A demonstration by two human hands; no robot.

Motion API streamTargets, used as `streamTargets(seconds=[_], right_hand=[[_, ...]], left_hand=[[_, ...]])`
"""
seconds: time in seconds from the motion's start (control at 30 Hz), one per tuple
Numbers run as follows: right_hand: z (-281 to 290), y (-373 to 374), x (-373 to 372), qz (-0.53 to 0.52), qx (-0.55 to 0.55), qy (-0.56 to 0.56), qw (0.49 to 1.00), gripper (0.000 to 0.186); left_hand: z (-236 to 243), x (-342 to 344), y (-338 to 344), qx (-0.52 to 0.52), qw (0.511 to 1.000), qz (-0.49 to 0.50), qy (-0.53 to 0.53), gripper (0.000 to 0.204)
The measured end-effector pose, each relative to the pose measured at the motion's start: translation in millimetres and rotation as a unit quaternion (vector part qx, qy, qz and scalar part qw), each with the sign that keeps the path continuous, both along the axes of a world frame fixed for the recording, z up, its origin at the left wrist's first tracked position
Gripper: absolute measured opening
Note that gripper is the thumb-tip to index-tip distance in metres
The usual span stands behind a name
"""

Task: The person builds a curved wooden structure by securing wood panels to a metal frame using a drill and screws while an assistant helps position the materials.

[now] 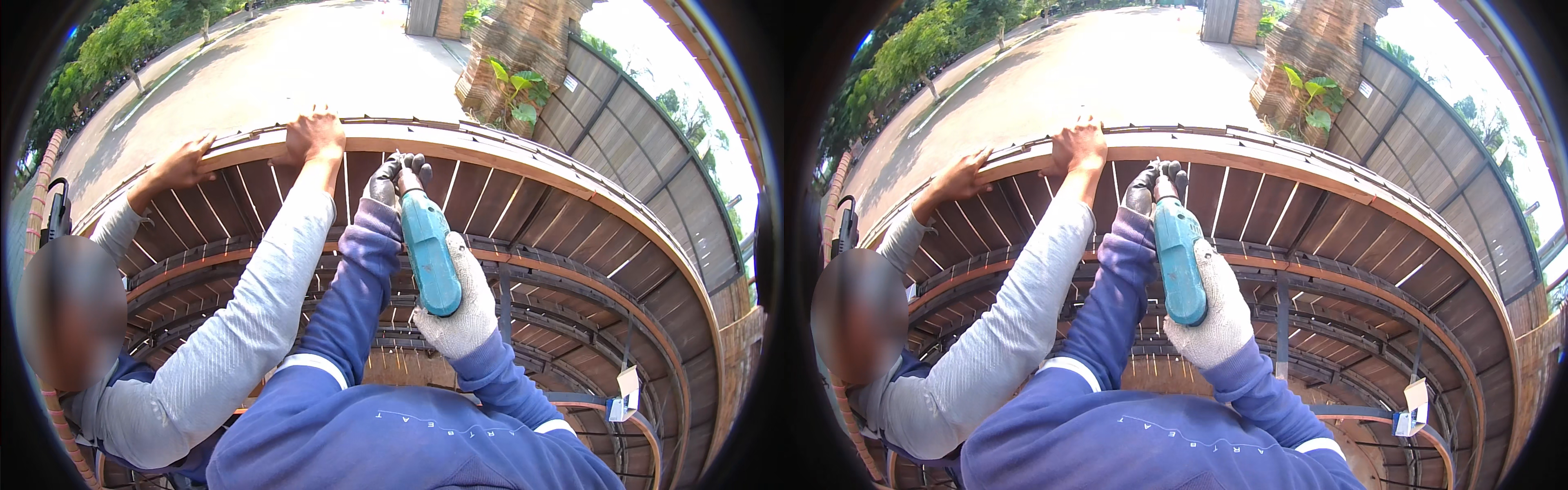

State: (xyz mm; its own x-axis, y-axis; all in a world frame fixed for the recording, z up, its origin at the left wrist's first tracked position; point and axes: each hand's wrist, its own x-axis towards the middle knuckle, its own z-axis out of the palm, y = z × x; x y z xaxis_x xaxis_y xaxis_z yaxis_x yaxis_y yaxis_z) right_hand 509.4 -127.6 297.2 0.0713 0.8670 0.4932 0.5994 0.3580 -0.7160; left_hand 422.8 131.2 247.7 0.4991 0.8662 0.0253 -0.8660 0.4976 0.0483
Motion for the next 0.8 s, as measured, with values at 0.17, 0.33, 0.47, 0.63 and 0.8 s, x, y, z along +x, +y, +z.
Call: streamTargets(seconds=[0.17,0.33,0.47,0.63,0.8], right_hand=[[1.4,2.9,-2.8,-0.027,-0.024,-0.052,0.998,0.098],[1.8,7.0,-2.4,-0.021,0.001,-0.071,0.997,0.097],[9.4,11.0,-7.1,-0.019,-0.001,-0.074,0.997,0.096],[5.5,14.9,-6.4,-0.025,0.033,-0.101,0.994,0.094],[4.0,14.0,-8.4,-0.031,0.037,-0.114,0.992,0.094]], left_hand=[[-10.4,6.6,1.4,-0.005,1.000,0.006,-0.004,0.015],[10.3,3.4,-12.6,-0.058,0.996,0.026,0.069,0.014],[12.3,-2.7,-8.1,-0.053,0.995,0.019,0.083,0.013],[-16.3,1.7,10.4,0.002,0.999,-0.016,-0.030,0.011],[-17.3,3.1,11.4,0.005,0.999,-0.020,-0.046,0.010]])
